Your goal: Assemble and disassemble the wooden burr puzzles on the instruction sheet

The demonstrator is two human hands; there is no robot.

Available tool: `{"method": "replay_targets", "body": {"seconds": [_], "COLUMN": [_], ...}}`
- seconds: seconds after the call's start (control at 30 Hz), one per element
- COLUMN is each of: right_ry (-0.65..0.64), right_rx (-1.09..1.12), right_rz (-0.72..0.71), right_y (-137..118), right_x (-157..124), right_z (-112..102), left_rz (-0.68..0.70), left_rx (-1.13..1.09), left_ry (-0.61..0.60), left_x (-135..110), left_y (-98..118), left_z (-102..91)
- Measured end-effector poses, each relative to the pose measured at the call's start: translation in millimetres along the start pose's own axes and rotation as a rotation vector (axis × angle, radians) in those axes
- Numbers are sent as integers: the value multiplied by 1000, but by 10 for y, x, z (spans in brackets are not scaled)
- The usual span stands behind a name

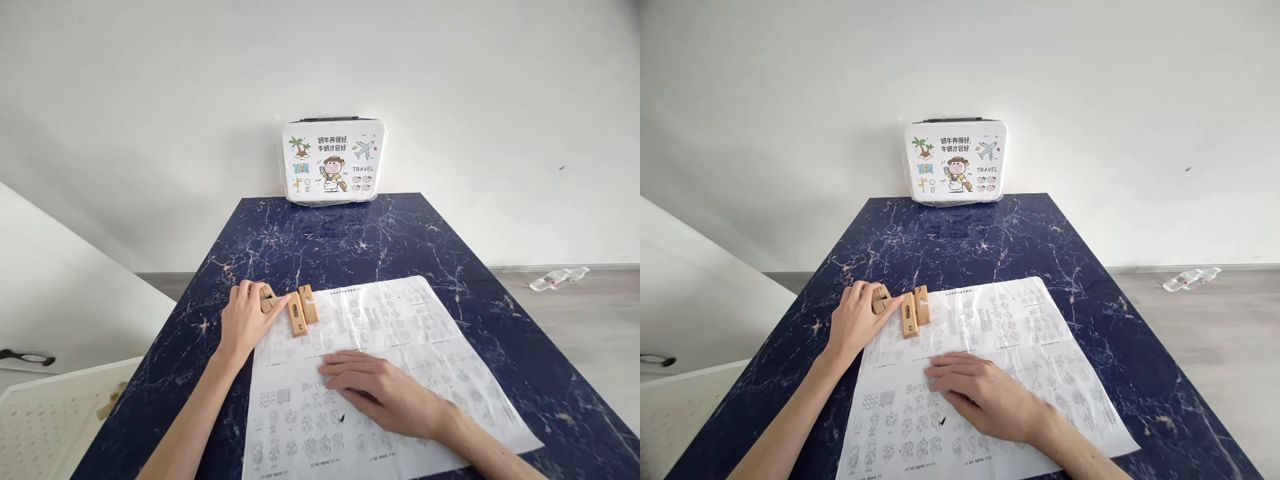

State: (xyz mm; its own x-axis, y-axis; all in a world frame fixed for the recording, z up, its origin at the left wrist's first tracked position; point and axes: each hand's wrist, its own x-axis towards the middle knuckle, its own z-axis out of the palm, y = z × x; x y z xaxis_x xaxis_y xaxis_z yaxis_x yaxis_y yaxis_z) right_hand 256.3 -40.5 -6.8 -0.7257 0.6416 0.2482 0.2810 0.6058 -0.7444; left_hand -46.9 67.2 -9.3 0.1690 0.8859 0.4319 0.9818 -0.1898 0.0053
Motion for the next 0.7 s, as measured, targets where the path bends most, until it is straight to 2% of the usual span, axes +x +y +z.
{"method": "replay_targets", "body": {"seconds": [0.23, 0.4, 0.47, 0.57, 0.63, 0.7], "right_ry": [13, 55, 108, 207, 297, 408], "right_rx": [14, 112, 196, 296, 344, 402], "right_rz": [-7, 21, 85, 254, 344, 391], "right_y": [-10, 15, 36, 78, 109, 137], "right_x": [5, -14, -31, -48, -49, -45], "right_z": [-3, 17, 22, 5, -25, -60], "left_rz": [-42, -37, 29, 215, 374, 488], "left_rx": [5, -127, -209, -368, -493, -576], "left_ry": [-9, 68, 111, 133, 116, 37], "left_x": [8, 14, -8, -101, -205, -326], "left_y": [-17, 22, 102, 315, 499, 685], "left_z": [-15, -110, -176, -267, -307, -328]}}
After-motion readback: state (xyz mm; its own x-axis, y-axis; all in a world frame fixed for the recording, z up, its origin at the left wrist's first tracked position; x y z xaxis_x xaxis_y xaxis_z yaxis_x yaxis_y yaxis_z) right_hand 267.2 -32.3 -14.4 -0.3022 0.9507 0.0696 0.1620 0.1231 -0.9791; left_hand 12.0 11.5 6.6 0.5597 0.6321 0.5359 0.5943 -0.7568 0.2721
